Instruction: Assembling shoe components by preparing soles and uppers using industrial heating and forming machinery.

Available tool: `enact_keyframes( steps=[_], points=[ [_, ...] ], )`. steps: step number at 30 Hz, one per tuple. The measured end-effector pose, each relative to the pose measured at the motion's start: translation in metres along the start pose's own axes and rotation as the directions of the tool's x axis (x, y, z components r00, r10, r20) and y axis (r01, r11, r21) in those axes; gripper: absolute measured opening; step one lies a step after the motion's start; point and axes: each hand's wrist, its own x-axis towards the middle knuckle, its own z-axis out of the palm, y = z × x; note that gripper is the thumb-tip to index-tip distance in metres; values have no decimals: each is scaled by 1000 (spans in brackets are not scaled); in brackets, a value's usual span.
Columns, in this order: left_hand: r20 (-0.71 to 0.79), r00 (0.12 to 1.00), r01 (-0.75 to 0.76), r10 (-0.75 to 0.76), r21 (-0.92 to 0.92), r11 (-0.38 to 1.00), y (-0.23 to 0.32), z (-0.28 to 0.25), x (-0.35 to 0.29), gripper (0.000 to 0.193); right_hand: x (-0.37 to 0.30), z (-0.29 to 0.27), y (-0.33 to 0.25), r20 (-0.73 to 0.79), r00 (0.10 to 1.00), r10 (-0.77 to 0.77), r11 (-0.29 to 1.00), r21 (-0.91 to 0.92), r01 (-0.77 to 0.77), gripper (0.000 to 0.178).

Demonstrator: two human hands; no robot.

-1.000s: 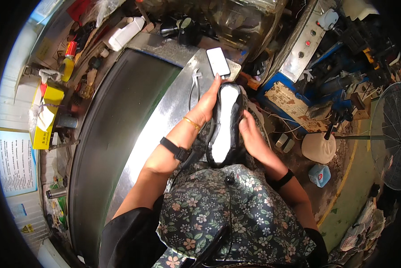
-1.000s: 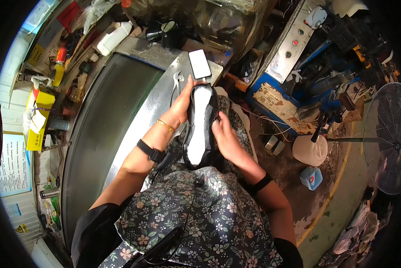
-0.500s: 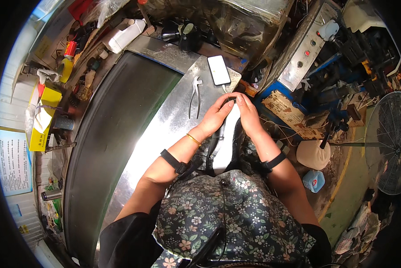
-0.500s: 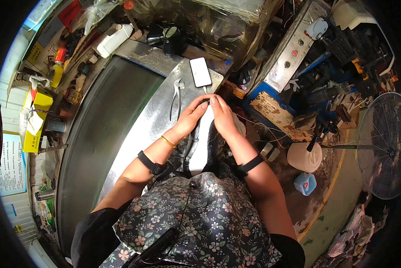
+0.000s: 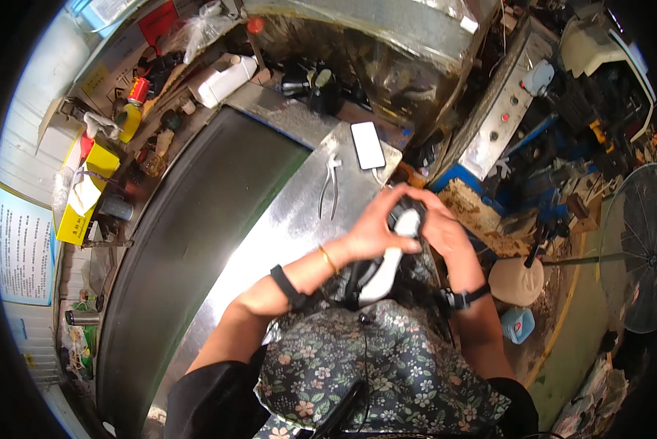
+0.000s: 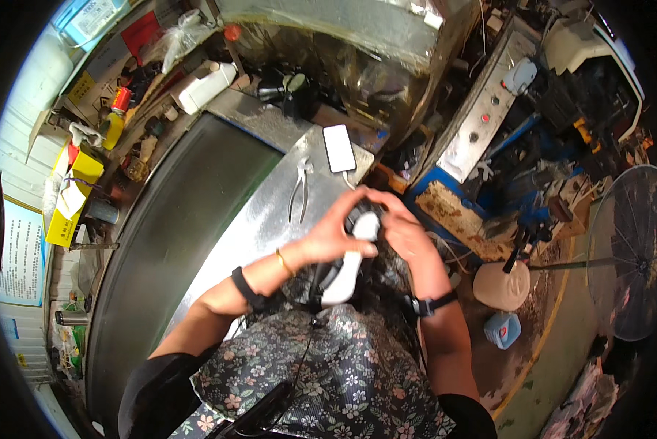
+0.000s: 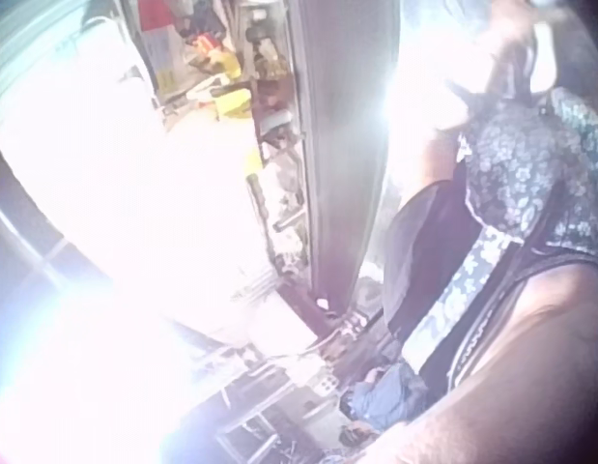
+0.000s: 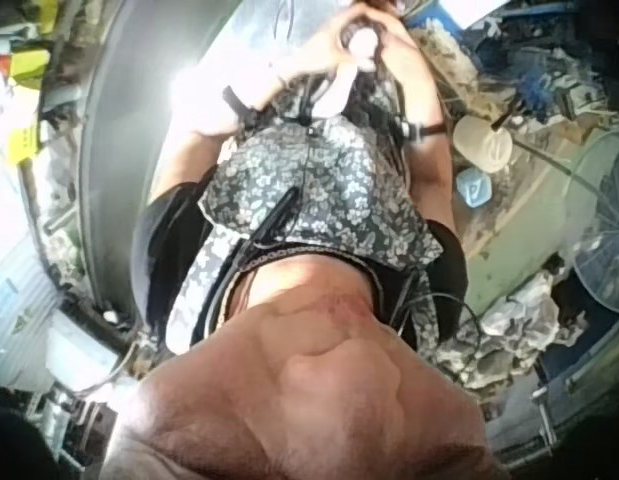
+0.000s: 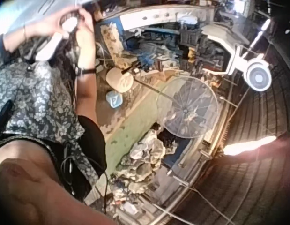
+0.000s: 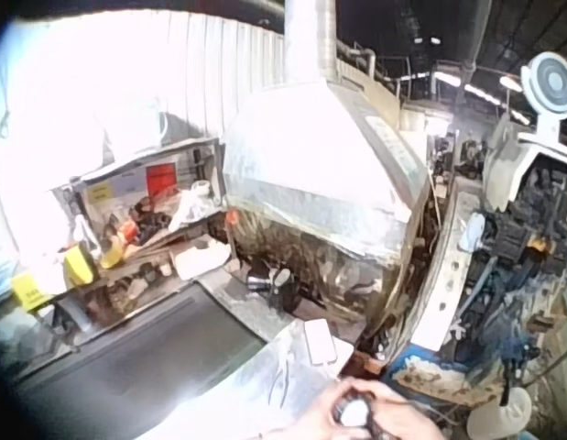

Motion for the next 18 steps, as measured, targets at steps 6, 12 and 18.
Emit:
enact_keyframes(
  steps=[6,12,18],
  points=[
    [373,900,-74,225,-379,923,20,-8,-29,64,-84,-2,-53,-144,943,299,900,-285,-329,60],
    [-361,898,367,-250,304,879,-106,-83,-27,36,-159,-28,-1,-530,757,382,920,137,-368,50],
    [-426,901,340,-86,569,749,-167,-146,-21,39,-96,-29,34,-477,866,149,963,269,-18,48]
  ],
)
